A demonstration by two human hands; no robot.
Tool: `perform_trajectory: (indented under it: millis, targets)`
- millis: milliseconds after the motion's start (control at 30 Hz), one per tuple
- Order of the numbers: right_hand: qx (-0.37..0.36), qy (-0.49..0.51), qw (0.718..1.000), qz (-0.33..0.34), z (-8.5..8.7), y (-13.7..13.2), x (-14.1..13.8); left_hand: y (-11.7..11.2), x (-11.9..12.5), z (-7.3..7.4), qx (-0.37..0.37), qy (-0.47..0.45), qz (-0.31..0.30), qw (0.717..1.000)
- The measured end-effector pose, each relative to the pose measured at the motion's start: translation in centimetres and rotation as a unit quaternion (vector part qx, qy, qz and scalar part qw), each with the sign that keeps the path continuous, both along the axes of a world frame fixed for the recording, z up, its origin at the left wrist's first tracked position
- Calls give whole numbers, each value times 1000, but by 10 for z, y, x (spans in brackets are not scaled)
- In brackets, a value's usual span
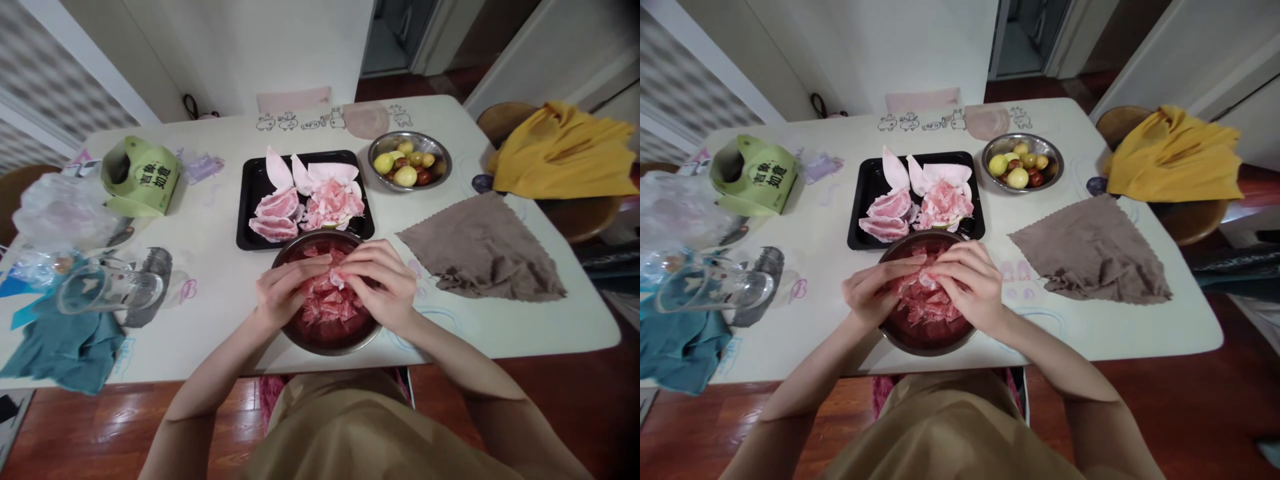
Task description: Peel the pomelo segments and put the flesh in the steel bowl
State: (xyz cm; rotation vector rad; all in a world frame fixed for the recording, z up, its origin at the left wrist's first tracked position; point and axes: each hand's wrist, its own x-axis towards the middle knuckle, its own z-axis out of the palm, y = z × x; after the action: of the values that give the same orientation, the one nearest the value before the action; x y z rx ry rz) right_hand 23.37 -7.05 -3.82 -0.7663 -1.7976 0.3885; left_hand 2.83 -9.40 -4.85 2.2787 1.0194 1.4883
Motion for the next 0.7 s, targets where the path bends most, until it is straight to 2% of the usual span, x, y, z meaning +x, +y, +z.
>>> perform_trajectory:
  millis: [167,367,567,700]
  targets:
    - [19,21,1000,3,3,-1,0,-2,1,-1,-54,-8,-16,998]
    - [66,0,998,-9,2,-3,2,-1,0,2,-43,15,-47,998]
    - [80,-1,997,-14,3,-6,2,-2,-1,1,-48,8,-37,998]
    - [69,25,997,0,3,-6,2,-2,0,3,-84,-9,-29,996]
